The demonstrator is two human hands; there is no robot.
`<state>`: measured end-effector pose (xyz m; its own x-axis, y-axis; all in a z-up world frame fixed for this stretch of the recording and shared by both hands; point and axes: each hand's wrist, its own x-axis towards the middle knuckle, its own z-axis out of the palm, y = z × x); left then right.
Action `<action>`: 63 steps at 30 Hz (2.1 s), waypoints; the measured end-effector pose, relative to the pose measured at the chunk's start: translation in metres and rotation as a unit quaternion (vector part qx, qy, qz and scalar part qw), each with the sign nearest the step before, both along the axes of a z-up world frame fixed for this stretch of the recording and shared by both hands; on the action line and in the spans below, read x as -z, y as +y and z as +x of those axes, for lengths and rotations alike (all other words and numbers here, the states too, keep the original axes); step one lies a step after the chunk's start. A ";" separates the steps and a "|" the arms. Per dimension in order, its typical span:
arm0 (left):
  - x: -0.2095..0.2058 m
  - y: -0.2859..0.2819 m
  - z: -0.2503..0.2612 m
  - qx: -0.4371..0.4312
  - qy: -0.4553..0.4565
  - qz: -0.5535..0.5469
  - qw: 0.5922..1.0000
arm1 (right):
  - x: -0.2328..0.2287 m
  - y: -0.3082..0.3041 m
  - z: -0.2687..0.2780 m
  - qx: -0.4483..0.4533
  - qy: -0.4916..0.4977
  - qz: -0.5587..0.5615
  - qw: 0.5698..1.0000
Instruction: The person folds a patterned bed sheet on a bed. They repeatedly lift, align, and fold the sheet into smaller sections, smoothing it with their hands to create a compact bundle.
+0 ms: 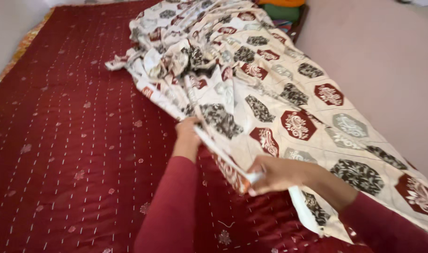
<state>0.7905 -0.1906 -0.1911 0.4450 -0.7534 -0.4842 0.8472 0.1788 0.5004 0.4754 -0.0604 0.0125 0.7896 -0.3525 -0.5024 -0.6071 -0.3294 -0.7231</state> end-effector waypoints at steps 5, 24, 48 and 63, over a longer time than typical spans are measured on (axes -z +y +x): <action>-0.012 0.036 0.073 0.013 0.072 -0.057 0.996 | -0.010 0.017 -0.043 0.127 0.031 -0.034 0.991; -0.076 0.429 0.135 -0.201 -0.027 0.007 0.979 | 0.018 0.068 -0.019 0.153 -0.322 -0.160 0.920; -0.051 0.537 -0.042 0.039 0.045 0.074 0.995 | 0.102 0.166 -0.252 0.325 0.075 -0.563 0.756; 0.034 0.526 -0.029 0.119 -0.131 0.182 0.967 | 0.169 0.255 -0.119 0.104 0.126 -0.275 0.947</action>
<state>0.7615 0.3352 -0.2248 0.4241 -0.6501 -0.6305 0.6777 -0.2339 0.6971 0.3560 0.1949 -0.1560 0.5528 -0.7512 -0.3606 -0.8314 -0.4682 -0.2992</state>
